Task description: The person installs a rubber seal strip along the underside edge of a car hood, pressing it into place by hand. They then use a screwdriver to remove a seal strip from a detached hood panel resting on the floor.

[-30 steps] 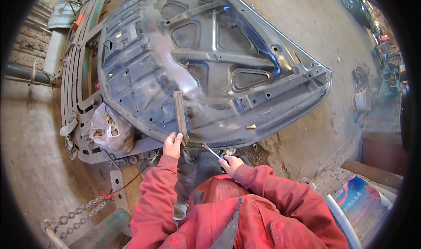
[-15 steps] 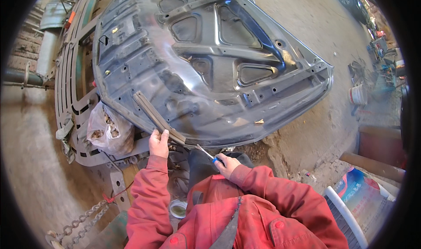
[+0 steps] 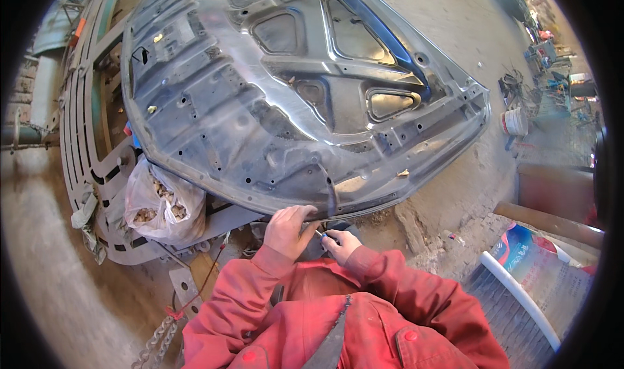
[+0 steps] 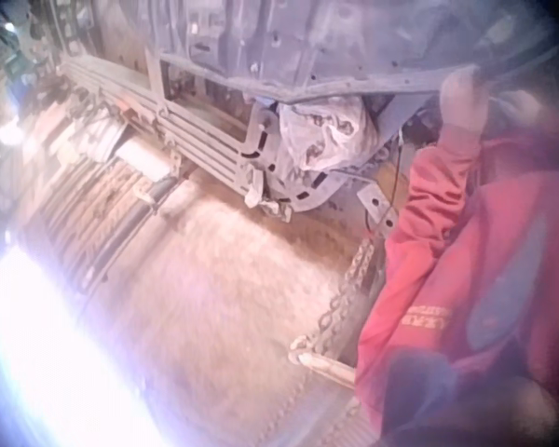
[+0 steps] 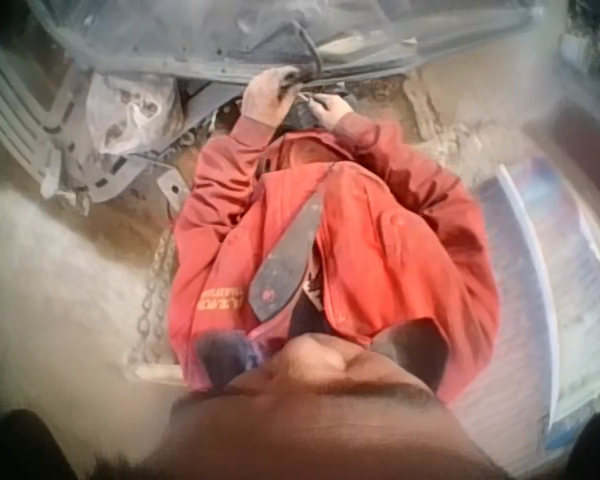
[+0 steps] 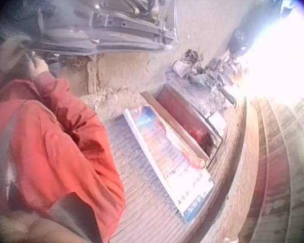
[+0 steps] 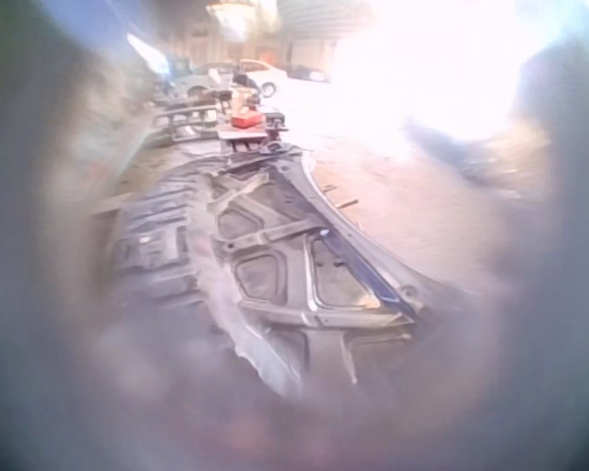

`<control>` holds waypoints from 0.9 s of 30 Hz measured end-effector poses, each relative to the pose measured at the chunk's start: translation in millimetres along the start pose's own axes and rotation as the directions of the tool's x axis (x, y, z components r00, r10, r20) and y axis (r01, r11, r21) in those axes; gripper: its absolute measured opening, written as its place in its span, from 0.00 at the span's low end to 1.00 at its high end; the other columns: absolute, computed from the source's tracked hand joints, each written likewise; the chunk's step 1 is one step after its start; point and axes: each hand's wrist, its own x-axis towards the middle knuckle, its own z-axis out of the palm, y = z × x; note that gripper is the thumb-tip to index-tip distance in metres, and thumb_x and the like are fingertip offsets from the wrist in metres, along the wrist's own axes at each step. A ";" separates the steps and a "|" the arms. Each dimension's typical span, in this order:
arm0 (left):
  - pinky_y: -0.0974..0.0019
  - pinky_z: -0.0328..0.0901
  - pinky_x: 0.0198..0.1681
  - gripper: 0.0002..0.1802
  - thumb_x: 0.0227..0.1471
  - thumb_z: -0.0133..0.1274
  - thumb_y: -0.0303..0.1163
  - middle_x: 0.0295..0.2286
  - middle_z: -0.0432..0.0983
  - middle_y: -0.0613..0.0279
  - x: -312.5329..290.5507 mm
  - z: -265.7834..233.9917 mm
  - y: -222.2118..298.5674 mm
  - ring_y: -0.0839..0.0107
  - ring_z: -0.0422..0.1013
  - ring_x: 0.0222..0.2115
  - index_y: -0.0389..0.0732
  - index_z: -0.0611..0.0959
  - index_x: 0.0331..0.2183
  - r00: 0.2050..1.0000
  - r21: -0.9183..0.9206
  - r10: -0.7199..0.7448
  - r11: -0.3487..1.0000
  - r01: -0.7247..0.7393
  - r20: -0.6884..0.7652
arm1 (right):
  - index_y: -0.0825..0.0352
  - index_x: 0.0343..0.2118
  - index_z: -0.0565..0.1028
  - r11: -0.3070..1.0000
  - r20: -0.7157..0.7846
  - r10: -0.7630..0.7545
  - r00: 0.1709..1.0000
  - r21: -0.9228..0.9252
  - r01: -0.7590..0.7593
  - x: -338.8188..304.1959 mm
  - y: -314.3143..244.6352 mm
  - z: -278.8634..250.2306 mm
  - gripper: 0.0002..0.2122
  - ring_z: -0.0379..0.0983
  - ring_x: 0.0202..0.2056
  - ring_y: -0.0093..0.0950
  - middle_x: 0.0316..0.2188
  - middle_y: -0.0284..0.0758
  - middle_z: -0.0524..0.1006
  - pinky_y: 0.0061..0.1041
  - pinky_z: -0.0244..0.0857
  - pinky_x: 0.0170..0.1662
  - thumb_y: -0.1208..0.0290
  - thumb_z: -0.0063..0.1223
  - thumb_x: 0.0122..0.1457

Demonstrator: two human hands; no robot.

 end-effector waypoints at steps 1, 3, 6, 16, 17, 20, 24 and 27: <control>0.56 0.66 0.48 0.22 0.47 0.65 0.36 0.39 0.79 0.56 -4.0 -3.6 -5.1 0.56 0.75 0.42 0.42 0.80 0.44 0.999 0.115 0.049 0.992 -0.050 0.015 | 0.70 0.40 0.77 0.996 0.014 0.003 1.000 0.088 -0.005 -1.9 -0.8 2.2 0.16 0.78 0.31 0.37 0.27 0.43 0.79 0.36 0.69 0.37 0.60 0.45 0.66; 0.54 0.62 0.53 0.26 0.42 0.67 0.36 0.45 0.76 0.59 -9.8 -10.7 -21.2 0.59 0.70 0.49 0.43 0.80 0.46 0.999 0.311 0.040 0.949 -0.044 0.022 | 0.70 0.39 0.77 0.960 0.068 0.143 0.987 0.235 -0.155 -5.2 -3.2 8.3 0.16 0.76 0.28 0.29 0.25 0.39 0.79 0.32 0.69 0.35 0.60 0.45 0.67; 0.55 0.60 0.55 0.31 0.38 0.69 0.36 0.46 0.73 0.61 -10.8 -13.6 -47.1 0.60 0.68 0.50 0.44 0.80 0.47 0.988 0.414 0.072 0.902 -0.124 0.138 | 0.71 0.39 0.77 0.882 0.132 0.205 0.970 0.406 -0.241 -6.8 -3.6 16.4 0.15 0.73 0.26 0.24 0.24 0.36 0.78 0.29 0.68 0.33 0.61 0.46 0.67; 0.57 0.65 0.48 0.23 0.41 0.66 0.39 0.38 0.76 0.66 2.6 -12.3 -80.7 0.63 0.72 0.43 0.44 0.83 0.43 0.938 0.375 0.212 0.874 -0.308 0.276 | 0.71 0.44 0.78 0.969 -0.196 -0.059 0.979 0.226 0.104 -7.0 16.6 45.1 0.15 0.72 0.24 0.23 0.22 0.34 0.76 0.26 0.65 0.29 0.63 0.48 0.67; 0.58 0.65 0.47 0.22 0.42 0.65 0.39 0.37 0.76 0.65 3.2 -10.8 -81.0 0.64 0.72 0.42 0.44 0.83 0.42 0.928 0.402 0.246 0.848 -0.345 0.278 | 0.72 0.42 0.77 0.975 -0.198 -0.047 0.979 0.205 0.089 -8.6 14.9 45.3 0.16 0.75 0.26 0.27 0.23 0.36 0.78 0.28 0.68 0.33 0.62 0.47 0.67; 0.58 0.66 0.45 0.18 0.45 0.63 0.38 0.36 0.76 0.65 3.7 -5.8 -81.5 0.64 0.72 0.40 0.43 0.83 0.39 0.912 0.455 0.293 0.797 -0.398 0.286 | 0.73 0.41 0.77 0.978 -0.191 -0.031 0.981 0.199 0.069 -12.5 7.7 45.2 0.16 0.77 0.28 0.30 0.25 0.39 0.80 0.30 0.70 0.36 0.61 0.46 0.67; 0.59 0.67 0.44 0.13 0.47 0.62 0.37 0.34 0.75 0.65 4.5 -1.9 -82.7 0.65 0.73 0.38 0.43 0.82 0.36 0.916 0.454 0.304 0.798 -0.395 0.262 | 0.73 0.41 0.77 0.893 -0.060 0.152 0.987 0.435 -0.112 -15.1 5.9 49.2 0.16 0.76 0.25 0.29 0.22 0.37 0.78 0.30 0.69 0.33 0.62 0.46 0.67; 0.60 0.66 0.43 0.09 0.49 0.59 0.36 0.31 0.74 0.66 4.4 -1.2 -81.9 0.66 0.72 0.37 0.44 0.80 0.32 0.922 0.447 0.320 0.807 -0.387 0.219 | 0.74 0.41 0.77 0.914 -0.152 0.097 0.984 0.405 -0.028 -6.6 7.4 55.2 0.16 0.73 0.23 0.27 0.21 0.36 0.76 0.29 0.68 0.31 0.62 0.46 0.67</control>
